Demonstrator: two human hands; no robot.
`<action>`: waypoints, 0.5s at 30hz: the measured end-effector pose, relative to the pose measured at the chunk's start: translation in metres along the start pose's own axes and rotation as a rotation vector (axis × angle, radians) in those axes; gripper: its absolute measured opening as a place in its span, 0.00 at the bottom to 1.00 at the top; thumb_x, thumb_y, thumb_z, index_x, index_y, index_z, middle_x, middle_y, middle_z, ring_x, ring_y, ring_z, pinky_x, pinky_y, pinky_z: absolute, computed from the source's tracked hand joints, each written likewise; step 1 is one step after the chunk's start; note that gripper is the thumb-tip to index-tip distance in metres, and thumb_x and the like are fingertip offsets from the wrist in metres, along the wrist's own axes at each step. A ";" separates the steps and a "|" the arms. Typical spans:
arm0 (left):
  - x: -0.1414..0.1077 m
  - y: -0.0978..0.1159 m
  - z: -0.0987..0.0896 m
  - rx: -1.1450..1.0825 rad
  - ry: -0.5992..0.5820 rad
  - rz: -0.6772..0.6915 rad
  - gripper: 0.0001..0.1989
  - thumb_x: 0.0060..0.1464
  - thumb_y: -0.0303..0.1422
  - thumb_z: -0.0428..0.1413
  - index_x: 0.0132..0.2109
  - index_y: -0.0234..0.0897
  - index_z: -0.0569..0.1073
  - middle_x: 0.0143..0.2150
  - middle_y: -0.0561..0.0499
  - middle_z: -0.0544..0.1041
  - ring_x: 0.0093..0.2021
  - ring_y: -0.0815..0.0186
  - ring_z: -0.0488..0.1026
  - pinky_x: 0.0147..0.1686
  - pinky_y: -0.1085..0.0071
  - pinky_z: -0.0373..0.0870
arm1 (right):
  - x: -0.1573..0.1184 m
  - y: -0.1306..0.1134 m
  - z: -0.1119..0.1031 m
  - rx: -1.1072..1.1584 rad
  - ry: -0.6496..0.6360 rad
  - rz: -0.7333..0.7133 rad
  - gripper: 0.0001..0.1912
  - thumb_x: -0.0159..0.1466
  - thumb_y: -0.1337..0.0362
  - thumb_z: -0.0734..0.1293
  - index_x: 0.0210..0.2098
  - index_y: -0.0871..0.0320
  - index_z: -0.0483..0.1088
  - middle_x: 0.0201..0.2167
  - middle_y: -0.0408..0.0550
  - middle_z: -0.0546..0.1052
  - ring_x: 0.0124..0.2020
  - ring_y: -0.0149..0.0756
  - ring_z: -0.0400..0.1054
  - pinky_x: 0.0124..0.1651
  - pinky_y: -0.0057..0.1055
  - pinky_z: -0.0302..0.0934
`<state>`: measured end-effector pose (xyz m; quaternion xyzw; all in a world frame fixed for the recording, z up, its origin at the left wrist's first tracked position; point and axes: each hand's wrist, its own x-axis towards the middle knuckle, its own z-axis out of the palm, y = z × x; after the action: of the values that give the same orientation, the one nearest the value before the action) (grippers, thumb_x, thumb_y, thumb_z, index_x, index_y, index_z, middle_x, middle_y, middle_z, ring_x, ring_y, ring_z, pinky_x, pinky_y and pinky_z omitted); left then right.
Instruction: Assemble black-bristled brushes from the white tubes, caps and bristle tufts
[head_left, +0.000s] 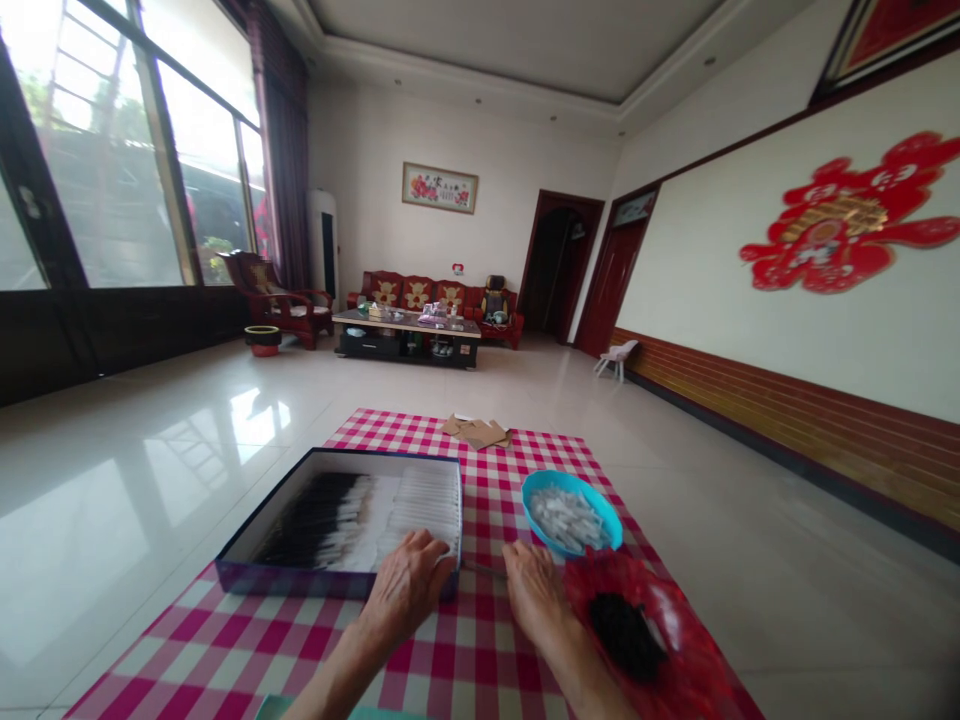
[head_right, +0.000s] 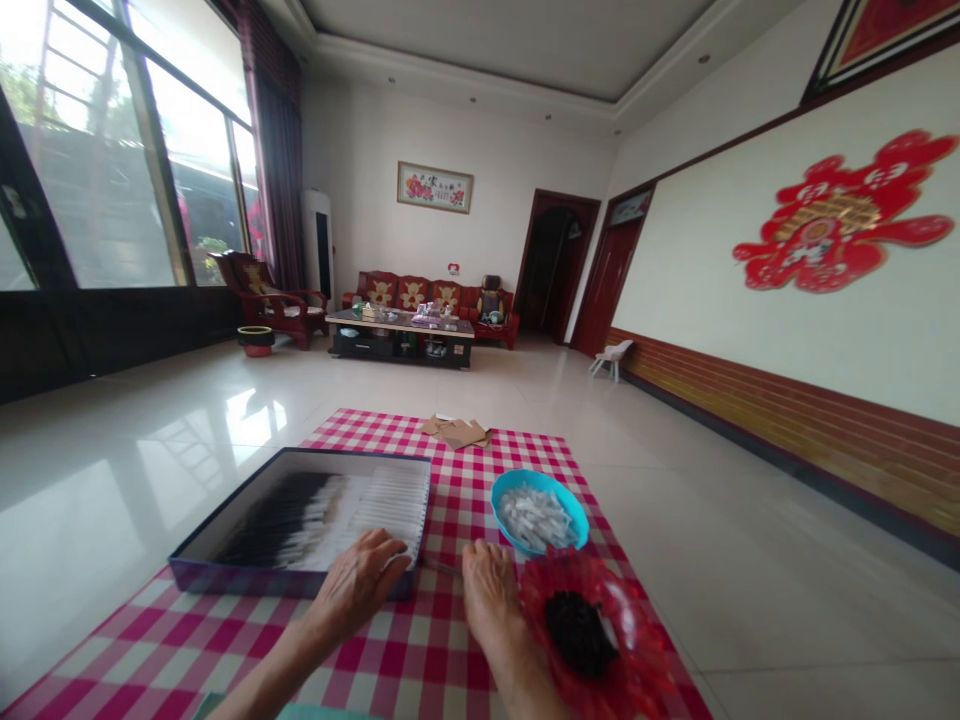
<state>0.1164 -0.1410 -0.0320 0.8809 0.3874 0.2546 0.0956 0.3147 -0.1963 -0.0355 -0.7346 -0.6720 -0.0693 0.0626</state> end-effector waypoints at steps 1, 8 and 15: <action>-0.002 0.000 0.001 -0.009 0.011 0.016 0.13 0.62 0.35 0.45 0.38 0.40 0.73 0.36 0.48 0.71 0.39 0.63 0.68 0.38 0.70 0.65 | -0.001 -0.004 0.005 0.005 0.010 -0.004 0.19 0.59 0.80 0.55 0.39 0.58 0.73 0.38 0.52 0.77 0.42 0.42 0.70 0.45 0.34 0.59; -0.006 0.001 0.003 0.015 -0.036 0.081 0.12 0.60 0.35 0.48 0.35 0.41 0.74 0.37 0.48 0.70 0.40 0.64 0.67 0.34 0.72 0.64 | 0.001 -0.014 0.031 0.063 0.088 0.023 0.21 0.60 0.81 0.54 0.41 0.57 0.71 0.40 0.50 0.75 0.42 0.38 0.68 0.43 0.29 0.60; -0.004 -0.002 0.002 0.019 -0.085 0.089 0.14 0.60 0.35 0.47 0.31 0.40 0.74 0.38 0.49 0.70 0.40 0.65 0.66 0.31 0.73 0.62 | 0.026 -0.001 0.039 0.096 0.153 0.050 0.18 0.61 0.79 0.55 0.31 0.57 0.72 0.34 0.49 0.74 0.40 0.40 0.68 0.41 0.30 0.59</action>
<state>0.1141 -0.1429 -0.0359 0.9081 0.3459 0.2173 0.0920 0.3168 -0.1633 -0.0694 -0.7398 -0.6494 -0.0914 0.1507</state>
